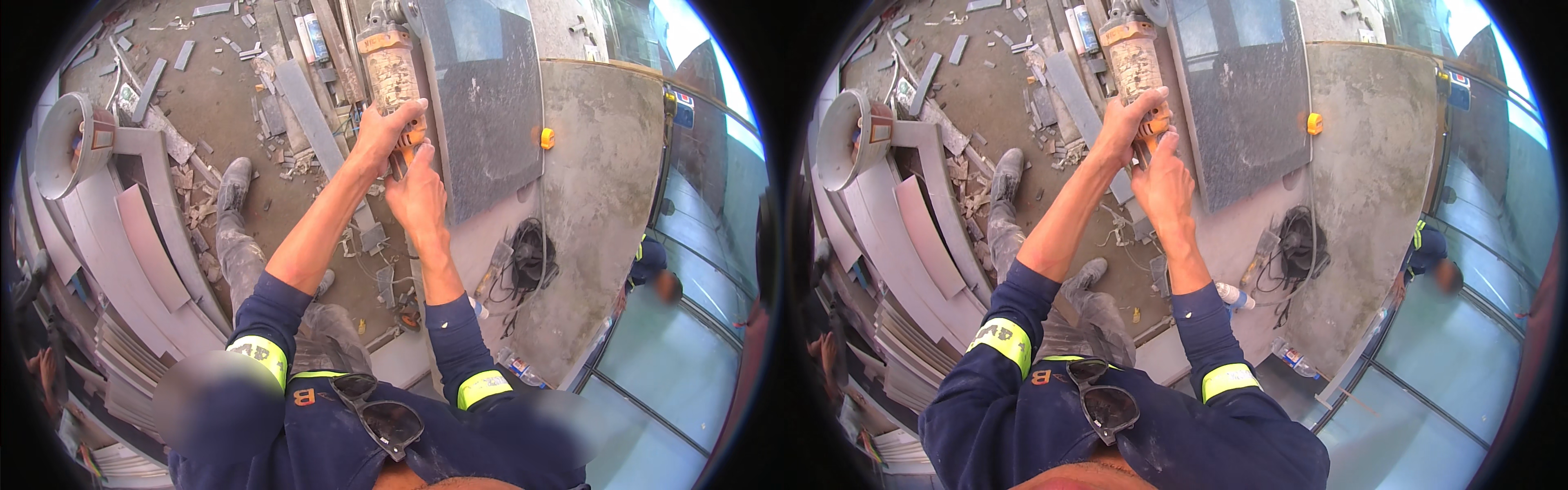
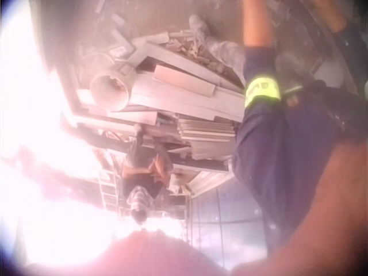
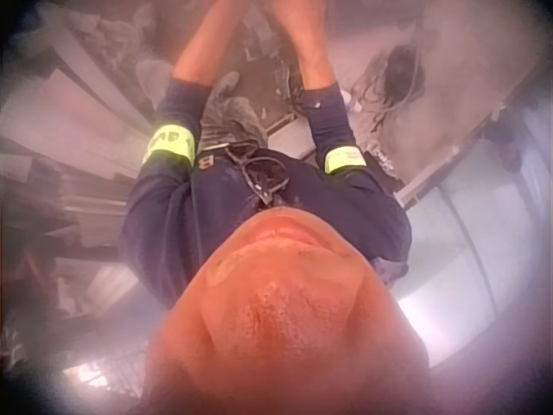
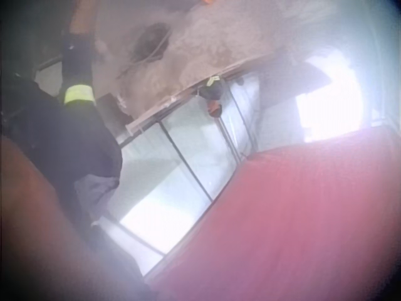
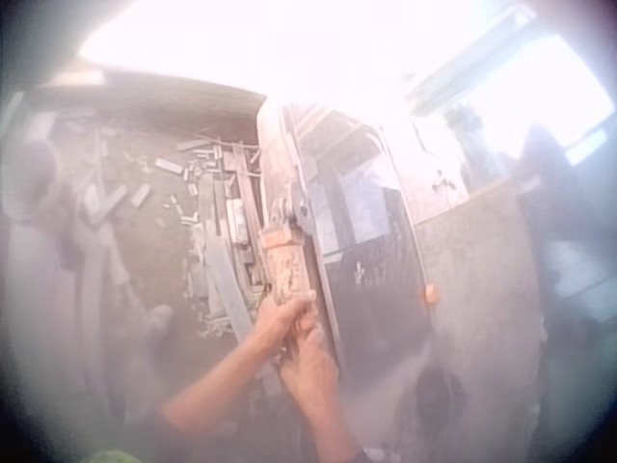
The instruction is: The person uses an angle grinder to grind the edge of a large stone slab. The person holds the tool with both hands and moves it along the slab's edge, generating dust. The person briefly pauses to wipe the slab with a cloth before resuming grinding.
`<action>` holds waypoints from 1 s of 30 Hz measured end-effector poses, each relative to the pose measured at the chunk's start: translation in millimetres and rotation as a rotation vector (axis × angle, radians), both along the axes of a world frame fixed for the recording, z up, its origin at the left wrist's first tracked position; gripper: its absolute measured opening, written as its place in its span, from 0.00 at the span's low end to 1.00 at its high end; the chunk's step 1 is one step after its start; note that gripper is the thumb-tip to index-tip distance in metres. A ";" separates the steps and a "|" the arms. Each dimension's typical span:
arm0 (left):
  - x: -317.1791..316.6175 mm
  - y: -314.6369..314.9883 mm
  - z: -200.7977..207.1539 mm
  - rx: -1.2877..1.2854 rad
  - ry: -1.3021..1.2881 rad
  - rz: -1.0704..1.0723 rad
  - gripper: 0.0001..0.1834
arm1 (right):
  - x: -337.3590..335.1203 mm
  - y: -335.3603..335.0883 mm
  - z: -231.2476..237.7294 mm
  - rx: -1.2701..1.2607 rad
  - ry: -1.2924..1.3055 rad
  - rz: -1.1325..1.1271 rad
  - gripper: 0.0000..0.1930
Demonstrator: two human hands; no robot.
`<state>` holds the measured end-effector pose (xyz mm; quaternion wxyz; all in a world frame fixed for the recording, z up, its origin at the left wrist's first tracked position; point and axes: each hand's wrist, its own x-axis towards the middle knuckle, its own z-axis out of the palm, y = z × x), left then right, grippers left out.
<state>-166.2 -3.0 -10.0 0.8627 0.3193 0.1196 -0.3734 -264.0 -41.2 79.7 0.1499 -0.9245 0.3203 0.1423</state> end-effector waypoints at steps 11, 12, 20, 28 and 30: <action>82.7 -11.8 -10.9 -0.020 0.004 -0.017 0.23 | 76.3 -10.6 -14.3 -0.023 -0.047 0.043 0.37; 89.8 -11.4 -11.8 -0.006 -0.003 -0.034 0.22 | 82.6 -11.0 -14.6 -0.015 -0.046 0.043 0.36; 56.0 0.5 -8.1 -0.033 0.032 -0.065 0.25 | 48.1 0.1 -9.2 -0.002 -0.063 0.017 0.33; 13.3 -0.9 -2.7 -0.015 0.028 -0.034 0.21 | 11.6 -4.2 -12.2 -0.001 -0.041 -0.011 0.35; 31.8 -2.5 -5.1 -0.044 0.039 -0.033 0.23 | 26.5 -7.8 -15.4 0.004 -0.054 0.003 0.35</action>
